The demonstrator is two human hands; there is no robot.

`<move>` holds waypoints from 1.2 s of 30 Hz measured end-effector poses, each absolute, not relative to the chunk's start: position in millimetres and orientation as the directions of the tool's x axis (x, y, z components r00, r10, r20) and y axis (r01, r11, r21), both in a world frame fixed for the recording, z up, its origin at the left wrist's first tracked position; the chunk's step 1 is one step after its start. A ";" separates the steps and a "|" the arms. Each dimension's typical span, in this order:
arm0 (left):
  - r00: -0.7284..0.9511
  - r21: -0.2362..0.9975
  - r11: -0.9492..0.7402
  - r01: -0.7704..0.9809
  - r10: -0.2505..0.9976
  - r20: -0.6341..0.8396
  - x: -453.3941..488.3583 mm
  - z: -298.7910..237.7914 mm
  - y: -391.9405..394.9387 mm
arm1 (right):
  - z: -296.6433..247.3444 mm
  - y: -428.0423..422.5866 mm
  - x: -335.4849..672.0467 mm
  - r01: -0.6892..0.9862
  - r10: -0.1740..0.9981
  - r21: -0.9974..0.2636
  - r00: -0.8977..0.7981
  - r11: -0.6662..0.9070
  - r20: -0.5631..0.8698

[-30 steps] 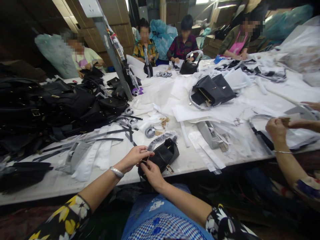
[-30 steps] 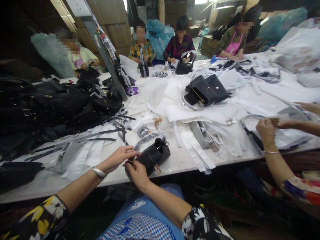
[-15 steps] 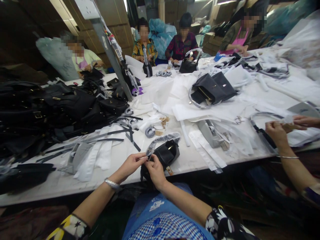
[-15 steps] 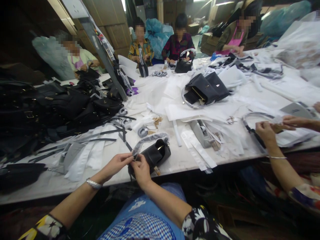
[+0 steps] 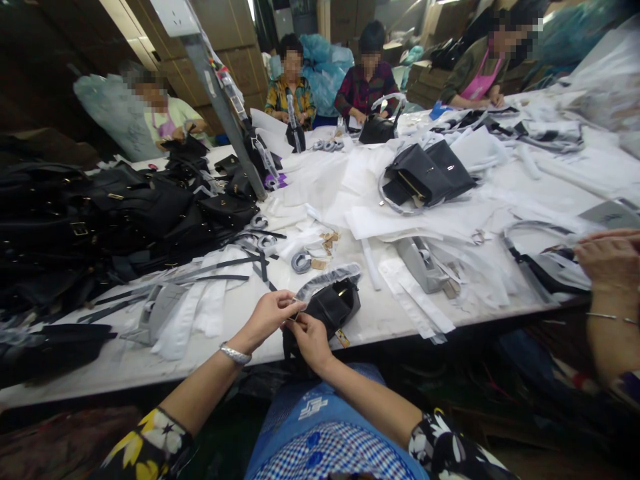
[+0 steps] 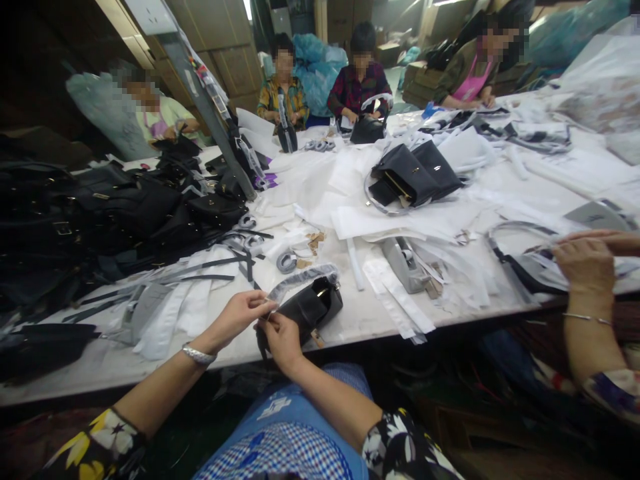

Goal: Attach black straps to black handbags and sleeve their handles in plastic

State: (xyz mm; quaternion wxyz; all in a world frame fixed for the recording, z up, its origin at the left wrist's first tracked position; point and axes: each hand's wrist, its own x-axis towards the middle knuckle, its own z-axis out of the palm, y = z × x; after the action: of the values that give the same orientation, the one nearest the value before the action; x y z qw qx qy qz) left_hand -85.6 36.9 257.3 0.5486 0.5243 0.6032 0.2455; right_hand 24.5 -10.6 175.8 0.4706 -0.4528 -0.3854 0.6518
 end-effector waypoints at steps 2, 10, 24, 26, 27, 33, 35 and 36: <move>0.179 0.876 0.317 0.363 0.899 -0.400 -87.6 252.5 35.2 | 176.6 -11.0 25.2 -0.323 0.953 -0.898 -0.159 -0.298 -0.259; 0.266 0.861 0.066 0.504 0.937 -0.228 -101.8 234.4 21.6 | 171.1 -16.5 28.4 -0.391 0.951 -0.868 -0.153 -0.308 -0.269; 0.192 0.890 0.450 0.075 0.869 -0.456 -115.8 242.1 26.9 | 169.0 -14.8 27.8 -0.248 0.978 -0.955 -0.164 -0.164 -0.125; 0.194 0.900 0.429 0.082 0.879 -0.436 -119.1 239.7 26.4 | 166.3 -14.9 28.4 -0.286 0.975 -0.941 -0.181 -0.180 -0.132; 0.184 0.908 0.411 0.087 0.889 -0.420 -119.6 238.3 26.0 | 165.4 -15.1 28.8 -0.302 0.972 -0.934 -0.189 -0.192 -0.138; 0.169 0.947 0.262 0.187 0.941 -0.293 -112.5 229.6 20.0 | 164.6 -17.6 31.3 -0.330 0.960 -0.911 -0.213 -0.246 -0.182; 0.214 0.936 0.180 0.301 0.944 -0.251 -113.9 227.6 16.3 | 165.0 -18.9 32.0 -0.321 0.959 -0.912 -0.203 -0.254 -0.196; 0.223 0.920 0.140 0.366 0.947 -0.233 -116.0 227.1 14.4 | 165.3 -19.5 32.2 -0.313 0.960 -0.915 -0.194 -0.255 -0.202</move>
State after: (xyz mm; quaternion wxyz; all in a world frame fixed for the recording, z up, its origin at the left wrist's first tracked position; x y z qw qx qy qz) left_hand -116.0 14.4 227.1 0.5119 0.5911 0.5551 0.2835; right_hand 32.2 -19.5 165.3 0.4744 -0.4218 -0.3837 0.6706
